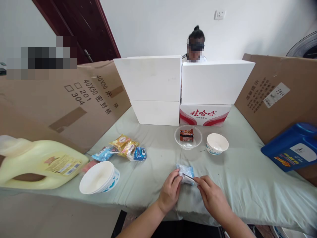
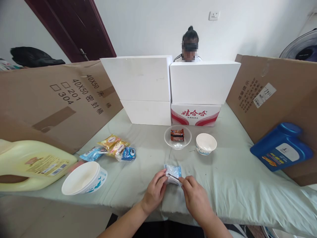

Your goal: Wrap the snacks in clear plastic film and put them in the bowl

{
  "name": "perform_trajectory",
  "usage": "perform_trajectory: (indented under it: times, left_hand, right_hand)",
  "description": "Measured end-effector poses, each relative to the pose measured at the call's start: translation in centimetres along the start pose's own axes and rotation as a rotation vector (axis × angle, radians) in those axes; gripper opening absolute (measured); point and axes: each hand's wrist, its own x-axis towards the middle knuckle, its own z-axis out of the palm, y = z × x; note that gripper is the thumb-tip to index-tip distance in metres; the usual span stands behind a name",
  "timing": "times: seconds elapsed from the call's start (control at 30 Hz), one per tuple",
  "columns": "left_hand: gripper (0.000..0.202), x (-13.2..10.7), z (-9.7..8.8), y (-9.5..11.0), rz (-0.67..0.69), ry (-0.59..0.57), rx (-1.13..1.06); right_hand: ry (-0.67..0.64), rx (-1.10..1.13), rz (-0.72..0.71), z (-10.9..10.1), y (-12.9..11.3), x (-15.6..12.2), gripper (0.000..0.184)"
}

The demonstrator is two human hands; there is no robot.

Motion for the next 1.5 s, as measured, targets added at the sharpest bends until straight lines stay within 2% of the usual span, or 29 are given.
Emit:
perform_trajectory:
  times: [0.1, 0.17, 0.23, 0.37, 0.4, 0.47, 0.53, 0.63, 0.67, 0.77, 0.8, 0.83, 0.93, 1.03, 1.1, 1.13, 1.17, 1.23, 1.27, 1.3, 1.37, 1.43, 1.5]
  left_hand:
    - [0.025, 0.2, -0.5, 0.3, -0.016, -0.001, -0.041]
    - [0.024, 0.1, -0.7, 0.4, -0.037, -0.010, -0.051]
    - [0.025, -0.1, -0.8, 0.4, -0.054, -0.005, -0.052]
    - [0.050, 0.1, -0.7, 0.1, -0.166, 0.000, -0.080]
    - [0.048, 0.3, -0.7, 0.0, -0.222, -0.007, -0.103]
    - [0.029, 0.8, -0.8, -0.1, -0.357, -0.008, -0.172]
    - [0.014, 1.2, -0.9, -0.3, -0.493, 0.018, -0.262]
    - [0.014, 1.2, -0.9, -0.7, -0.691, 0.059, -0.423]
    - [0.016, 1.1, -0.8, -0.8, -0.744, 0.069, -0.482]
    - [0.021, 0.6, -0.9, -1.4, -0.834, 0.087, -0.621]
    - [0.022, 0.5, -1.1, -1.7, -0.841, 0.093, -0.638]
    - [0.022, 0.4, -1.3, -2.1, -0.843, 0.098, -0.641]
    - [0.021, 0.1, -2.3, -3.8, -0.834, 0.132, -0.557]
    - [0.017, 0.1, -3.9, -5.0, -0.816, 0.221, -0.403]
    - [0.017, 0.5, -4.7, -4.7, -0.686, 0.286, -0.201]
    - [0.018, 0.8, -4.9, -4.3, -0.563, 0.269, -0.097]
    - [0.019, 1.2, -5.0, -3.6, -0.418, 0.206, -0.014]
    - [0.026, 2.0, -4.7, -2.0, -0.169, -0.012, 0.063]
    - [0.029, 2.4, -4.3, -1.2, -0.097, -0.114, 0.082]
    - [0.032, 2.7, -3.9, -0.6, -0.060, -0.188, 0.105]
    - [0.032, 3.0, -3.1, 0.4, -0.055, -0.239, 0.156]
    - [0.021, 3.0, -2.8, 0.8, -0.041, -0.223, 0.184]
    - [0.018, 2.6, -3.0, 1.0, 0.015, -0.205, 0.198]
  right_hand:
    - [-0.044, -0.043, -0.019, 0.3, -0.5, 0.7, 0.036]
    - [-0.065, -0.062, 0.007, 0.2, 0.4, 0.4, 0.036]
    - [-0.056, -0.085, 0.058, -0.3, 2.4, -0.6, 0.035]
    - [0.041, -0.197, 0.220, -1.8, 7.6, -3.3, 0.035]
    - [0.072, -0.235, 0.247, -2.1, 8.6, -3.7, 0.035]
    - [0.140, -0.304, 0.255, -2.4, 9.4, -3.9, 0.035]
    - [0.197, -0.301, 0.200, -2.0, 8.4, -3.0, 0.033]
    - [0.213, -0.121, 0.087, -0.2, 4.3, -0.1, 0.033]
    - [0.178, -0.055, 0.059, 0.6, 2.6, 1.0, 0.038]
    - [0.020, 0.025, 0.025, 2.8, -1.4, 4.2, 0.067]
    - [-0.034, 0.019, 0.031, 3.2, -2.1, 4.9, 0.071]
    - [-0.077, 0.009, 0.036, 3.5, -2.5, 5.5, 0.068]
    - [-0.090, 0.039, 0.011, 2.9, -1.6, 5.2, 0.033]
    - [0.054, 0.138, 0.000, 1.2, 0.9, 2.8, 0.026]
    - [0.149, 0.139, 0.039, 0.2, 2.3, 0.9, 0.022]
    - [0.194, 0.115, 0.060, -0.3, 2.8, 0.1, 0.019]
    - [0.237, 0.086, 0.074, -0.6, 3.1, -0.5, 0.018]
    - [0.309, 0.037, 0.080, -0.9, 3.1, -1.2, 0.016]
    - [0.331, 0.025, 0.071, -1.0, 2.8, -1.2, 0.015]
    - [0.340, 0.022, 0.054, -1.0, 2.3, -1.1, 0.015]
    - [0.301, 0.041, -0.003, -1.0, 1.0, -0.5, 0.018]
    - [0.195, 0.067, -0.073, -0.7, -0.1, 0.2, 0.024]
    - [0.090, 0.062, -0.110, -0.3, -0.9, 0.9, 0.029]
